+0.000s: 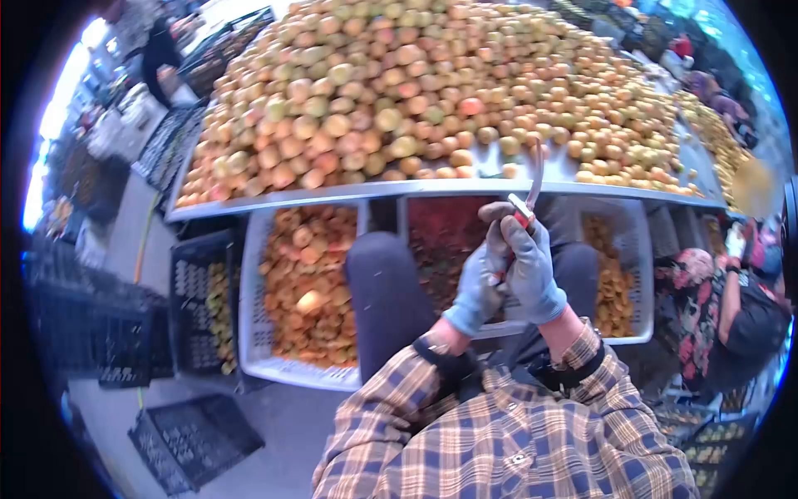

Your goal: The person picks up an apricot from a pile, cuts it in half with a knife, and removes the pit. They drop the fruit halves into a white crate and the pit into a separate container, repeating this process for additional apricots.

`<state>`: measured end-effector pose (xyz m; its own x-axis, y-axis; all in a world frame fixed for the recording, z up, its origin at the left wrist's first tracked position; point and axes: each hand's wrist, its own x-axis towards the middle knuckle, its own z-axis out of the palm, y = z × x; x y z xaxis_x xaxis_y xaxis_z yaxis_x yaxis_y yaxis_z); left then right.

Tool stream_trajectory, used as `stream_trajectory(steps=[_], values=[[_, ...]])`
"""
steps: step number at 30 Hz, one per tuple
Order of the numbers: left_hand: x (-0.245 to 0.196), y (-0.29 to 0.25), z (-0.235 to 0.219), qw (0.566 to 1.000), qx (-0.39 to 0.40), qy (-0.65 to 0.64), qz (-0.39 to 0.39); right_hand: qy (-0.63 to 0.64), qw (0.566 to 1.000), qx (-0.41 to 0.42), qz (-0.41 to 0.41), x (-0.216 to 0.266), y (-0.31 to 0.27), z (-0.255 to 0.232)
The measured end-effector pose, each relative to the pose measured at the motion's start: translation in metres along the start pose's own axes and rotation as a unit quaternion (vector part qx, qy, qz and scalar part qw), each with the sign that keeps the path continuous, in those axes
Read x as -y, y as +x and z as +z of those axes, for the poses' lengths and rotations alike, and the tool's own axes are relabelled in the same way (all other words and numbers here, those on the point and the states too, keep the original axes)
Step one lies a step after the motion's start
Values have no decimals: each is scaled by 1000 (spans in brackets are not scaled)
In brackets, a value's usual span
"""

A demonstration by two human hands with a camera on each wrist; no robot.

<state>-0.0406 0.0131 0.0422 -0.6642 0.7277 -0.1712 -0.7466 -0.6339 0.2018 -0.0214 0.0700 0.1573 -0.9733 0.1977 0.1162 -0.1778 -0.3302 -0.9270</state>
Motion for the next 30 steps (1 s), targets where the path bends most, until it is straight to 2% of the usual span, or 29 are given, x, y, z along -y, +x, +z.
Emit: stream_trajectory(steps=[1, 2, 3, 5, 9, 13, 14, 18, 21, 23, 25, 26, 27, 29, 30], values=[[4, 3, 1, 999, -41, 30, 10, 11, 1000, -11, -20, 3, -2, -16], [0, -3, 7, 998, -36, 32, -48, 24, 998, -50, -22, 8, -5, -27], [0, -3, 11, 995, -29, 75, -57, 70, 992, -96, -52, 12, -5, -31], [3, -7, 24, 988, -85, 102, -79, 84, 989, -91, -77, 16, -9, -48], [17, -11, 19, 984, -94, 92, -120, 81, 986, -122, -76, 12, -20, -52], [22, -18, 37, 972, -163, 102, -134, 25, 986, -132, -100, 9, -25, -51], [23, -20, 26, 980, -92, 88, -153, 10, 985, -129, -115, 5, -25, -52], [26, -22, 27, 973, -147, 113, -140, -20, 988, -126, -86, 1, -29, -59], [22, -22, 28, 968, -162, 109, -157, 120, 986, -104, -53, 1, -25, -64], [21, -22, 25, 970, -149, 106, -160, 148, 982, -107, -54, -4, -23, -65], [19, -19, 23, 960, -180, 127, -174, 28, 990, -130, -56, -11, -23, -67], [22, -16, 19, 954, -194, 163, -158, -184, 963, -123, -153, -19, -24, -62], [28, -12, 19, 954, -191, 169, -156, -258, 941, -79, -205, -22, -28, -59], [40, -11, 27, 957, -220, 188, -1, -275, 939, -42, -201, -24, -28, -58], [29, -13, 23, 943, -244, 199, -111, -191, 968, -86, -135, -22, -29, -60]])
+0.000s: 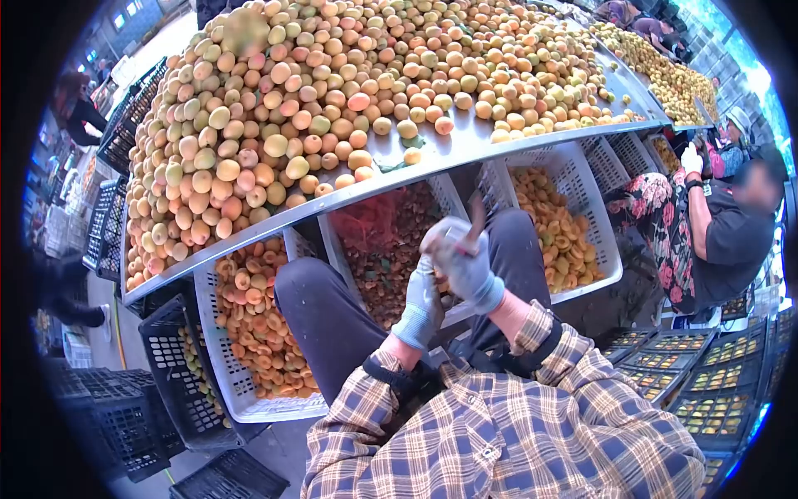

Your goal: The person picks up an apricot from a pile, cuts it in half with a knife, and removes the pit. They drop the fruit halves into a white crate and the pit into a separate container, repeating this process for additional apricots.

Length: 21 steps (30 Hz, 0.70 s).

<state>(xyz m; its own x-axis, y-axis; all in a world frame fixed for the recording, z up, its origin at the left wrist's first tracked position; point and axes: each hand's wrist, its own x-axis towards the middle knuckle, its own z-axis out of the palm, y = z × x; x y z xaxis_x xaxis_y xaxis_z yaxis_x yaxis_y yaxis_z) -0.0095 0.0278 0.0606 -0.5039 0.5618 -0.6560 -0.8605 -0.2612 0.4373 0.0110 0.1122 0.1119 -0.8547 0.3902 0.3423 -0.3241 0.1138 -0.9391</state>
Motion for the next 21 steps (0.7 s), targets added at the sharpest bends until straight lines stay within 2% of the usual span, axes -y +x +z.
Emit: stream_trajectory(steps=[1, 3, 5, 7, 8, 9, 10, 11, 13, 14, 15, 16, 17, 19, 20, 21], values=[[-1, 0, -3, 1000, -1, 5, -1, 77, 993, -38, 83, 2, 3, -5], [-1, 3, -8, 992, 103, -29, -71, 307, 939, -64, 143, 7, 11, -16], [-6, -4, -2, 985, 131, -44, -104, 368, 909, -80, 178, 1, 11, -22], [-9, -7, 2, 968, 162, -83, -174, 394, 894, -90, 194, -3, 12, -27], [-8, -7, 2, 968, 160, -79, -174, 418, 878, -96, 214, -4, 12, -28], [-7, -6, 1, 959, 198, -92, -182, 422, 876, -97, 212, -5, 12, -29], [-5, -4, 0, 948, 234, -105, -190, 444, 863, -87, 223, -5, 13, -29], [-4, -2, -3, 948, 232, -103, -190, 465, 850, -76, 235, -3, 14, -28], [0, 2, -10, 924, 303, -124, -200, 479, 841, -60, 244, -2, 13, -28], [1, 1, -10, 924, 300, -123, -200, 491, 831, -13, 260, -2, 14, -29], [0, 1, -9, 940, 252, -110, -201, 503, 819, 34, 273, -2, 15, -29], [-3, 1, -7, 953, 204, -95, -201, 496, 820, 33, 283, 1, 15, -30], [-6, 3, -5, 954, 205, -89, -200, 498, 821, 32, 278, 3, 13, -32], [-16, 9, 2, 984, 93, -32, -150, 345, 925, 13, 159, 7, 10, -36], [-15, 17, -10, 992, 99, 39, -69, 255, 959, -3, 124, 6, 5, -39], [-12, 26, -18, 995, 82, 50, 5, 40, 996, 14, 83, 4, 3, -45]])
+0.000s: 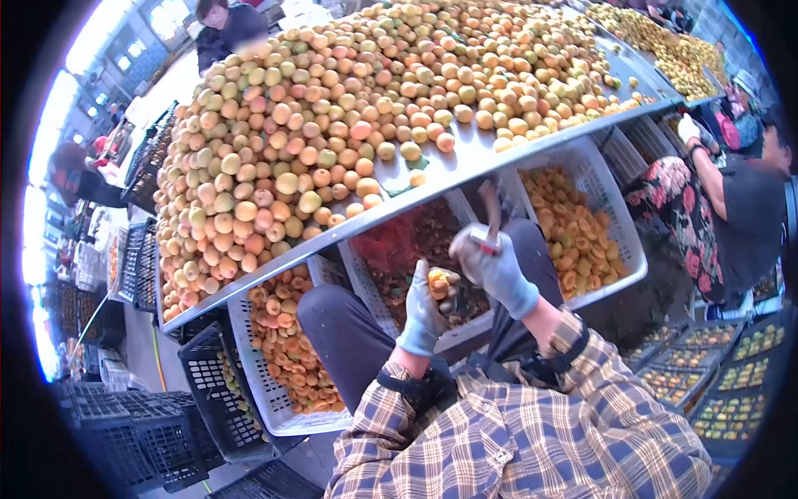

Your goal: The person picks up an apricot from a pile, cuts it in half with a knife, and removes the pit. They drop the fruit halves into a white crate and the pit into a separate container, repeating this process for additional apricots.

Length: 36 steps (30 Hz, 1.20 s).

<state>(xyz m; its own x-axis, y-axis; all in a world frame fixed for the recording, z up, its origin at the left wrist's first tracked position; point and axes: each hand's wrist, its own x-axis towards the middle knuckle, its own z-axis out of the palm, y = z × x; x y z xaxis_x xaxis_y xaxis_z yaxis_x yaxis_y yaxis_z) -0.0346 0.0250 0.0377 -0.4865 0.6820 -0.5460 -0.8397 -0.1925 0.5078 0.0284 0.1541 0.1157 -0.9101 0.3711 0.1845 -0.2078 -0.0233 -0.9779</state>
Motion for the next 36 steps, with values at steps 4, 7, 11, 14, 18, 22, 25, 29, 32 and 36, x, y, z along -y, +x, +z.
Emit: stream_trajectory(steps=[4, 7, 11, 14, 18, 22, 25, 29, 32, 36], values=[[-5, -7, 7, 994, -5, 25, 106, -418, 903, 81, -62, -13, -17, 5], [-2, -5, 10, 995, 27, 32, 86, -428, 898, 84, -57, -30, -25, 6], [-13, -7, -2, 955, -20, 212, 205, -210, 968, 134, -33, -34, -30, 5], [-57, -58, 3, 898, -176, 274, 295, -137, 981, 110, 83, -38, -31, -1], [-117, -111, -56, 435, -437, 669, 415, -224, 960, 81, 146, -60, -28, -16], [-165, -91, -42, 426, -412, 701, 396, -289, 939, 68, 173, -67, -23, -14], [-200, -21, -38, 465, -323, 713, 415, -259, 946, 72, 183, -85, -22, -16], [-235, 65, -60, 461, -356, 761, 285, -263, 943, 56, 197, -88, -24, -14], [-237, 86, -80, 539, -333, 683, 363, -236, 967, 28, 92, -100, -26, -17], [-192, 18, -27, 924, -2, 223, 309, 155, 968, 60, 190, -57, -24, -19]])
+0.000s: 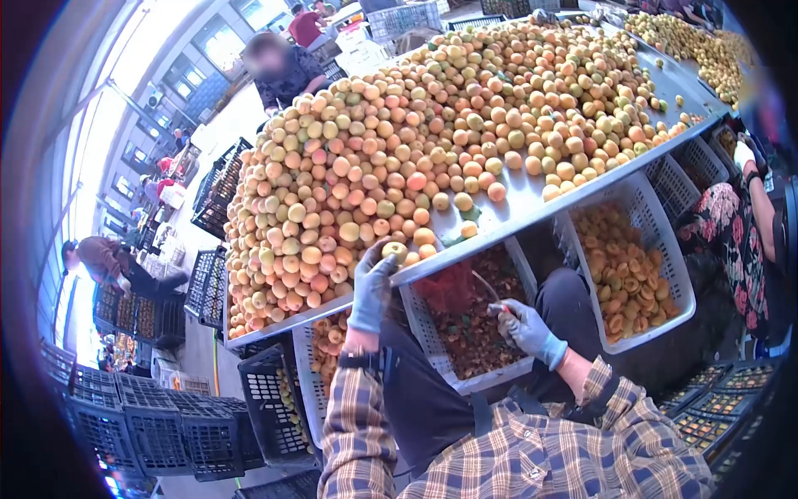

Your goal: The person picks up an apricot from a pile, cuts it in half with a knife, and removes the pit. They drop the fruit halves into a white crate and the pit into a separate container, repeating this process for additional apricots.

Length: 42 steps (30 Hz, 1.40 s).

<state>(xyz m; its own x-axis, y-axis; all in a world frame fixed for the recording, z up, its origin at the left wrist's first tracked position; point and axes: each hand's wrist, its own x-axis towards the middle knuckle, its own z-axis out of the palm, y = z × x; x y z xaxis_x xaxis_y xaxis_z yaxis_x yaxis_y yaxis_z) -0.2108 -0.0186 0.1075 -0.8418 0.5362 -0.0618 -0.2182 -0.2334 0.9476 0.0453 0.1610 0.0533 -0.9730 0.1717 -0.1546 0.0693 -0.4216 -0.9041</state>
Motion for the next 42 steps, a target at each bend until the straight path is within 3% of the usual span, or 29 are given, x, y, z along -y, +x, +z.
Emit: stream_trajectory(steps=[2, 4, 6, 10, 14, 16, 18, 22, 24, 29, 36, 39, 42], values=[[10, -41, 28, 984, 69, -164, -23, 16, 999, 16, 24, 20, -10, 6], [27, -76, 52, 967, 86, -234, -60, 9, 999, 5, 41, 29, -17, 17], [40, -98, 72, 944, 124, -284, -115, -63, 995, 1, -75, 21, -22, 18], [57, -117, 93, 936, 157, -285, -137, -272, 959, -37, -68, 46, -50, 20], [63, -121, 97, 922, 191, -308, -138, -332, 936, -64, -101, 39, -62, 19], [65, -124, 94, 944, 177, -254, -117, -349, 928, -72, -109, 38, -62, 21], [66, -126, 94, 946, 173, -246, -117, -273, 957, -63, -76, 43, -63, 26], [65, -131, 97, 951, 198, -200, -130, -343, 927, -70, -131, 56, -56, 43], [66, -134, 98, 949, 191, -210, -134, -362, 921, -75, -119, 54, -55, 46], [72, -138, 93, 976, 146, -141, -78, -444, 882, -107, -115, 39, -53, 49], [71, -143, 91, 987, 122, -95, -35, -357, 911, -122, -165, 18, -45, 56], [74, -142, 92, 976, 124, -164, -69, -441, 862, -125, -216, 10, -37, 48], [70, -137, 89, 984, 74, -128, -95, -600, 771, -112, -182, 18, -23, 43]])
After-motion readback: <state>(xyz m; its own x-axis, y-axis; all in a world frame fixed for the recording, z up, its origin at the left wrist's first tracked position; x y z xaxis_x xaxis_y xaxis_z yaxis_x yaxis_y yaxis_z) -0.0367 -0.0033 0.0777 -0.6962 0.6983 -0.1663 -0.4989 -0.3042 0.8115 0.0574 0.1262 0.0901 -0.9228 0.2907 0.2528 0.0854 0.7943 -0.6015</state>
